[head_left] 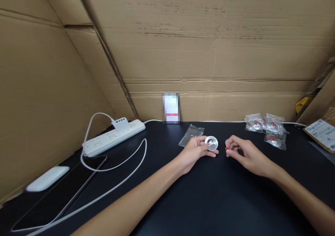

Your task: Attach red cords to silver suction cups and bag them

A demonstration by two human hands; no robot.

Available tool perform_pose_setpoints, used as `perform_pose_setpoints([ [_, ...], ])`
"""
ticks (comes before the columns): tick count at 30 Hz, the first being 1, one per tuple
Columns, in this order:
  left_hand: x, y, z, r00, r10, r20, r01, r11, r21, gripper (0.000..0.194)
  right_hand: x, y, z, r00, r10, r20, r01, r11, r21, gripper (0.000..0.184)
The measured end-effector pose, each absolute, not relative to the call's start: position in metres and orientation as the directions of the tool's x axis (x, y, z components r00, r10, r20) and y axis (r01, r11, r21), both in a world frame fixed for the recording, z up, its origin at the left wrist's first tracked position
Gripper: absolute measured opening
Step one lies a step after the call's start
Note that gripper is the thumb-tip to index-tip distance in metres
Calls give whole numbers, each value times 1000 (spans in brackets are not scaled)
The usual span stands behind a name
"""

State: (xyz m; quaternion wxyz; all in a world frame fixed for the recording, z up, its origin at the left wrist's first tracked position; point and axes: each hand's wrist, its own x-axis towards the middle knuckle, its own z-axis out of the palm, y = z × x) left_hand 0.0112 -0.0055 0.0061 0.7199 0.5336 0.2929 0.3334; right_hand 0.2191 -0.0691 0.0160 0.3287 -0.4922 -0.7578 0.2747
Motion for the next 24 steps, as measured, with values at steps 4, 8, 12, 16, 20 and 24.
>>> perform_pose_setpoints([
  [4,15,-11,5,637,769,-59,-199,239,950,25,216,-63,12,-187,959,212,341,266,-902,20],
  [8,16,-13,4,656,753,-47,-213,244,946,27,213,-60,9,-113,967,229,259,251,-933,21],
  [12,16,-12,4,661,748,-56,-205,251,946,28,210,-58,8,-8,958,286,252,278,-927,24],
  [16,17,-13,2,678,734,-43,-210,250,945,30,207,-57,8,47,975,217,182,205,-962,27],
  [20,18,-15,3,681,732,-34,-217,246,945,32,204,-56,2,41,979,199,134,192,-972,31],
  [24,19,-19,5,702,712,-12,-253,266,930,34,204,-56,-2,3,977,214,161,211,-964,27],
])
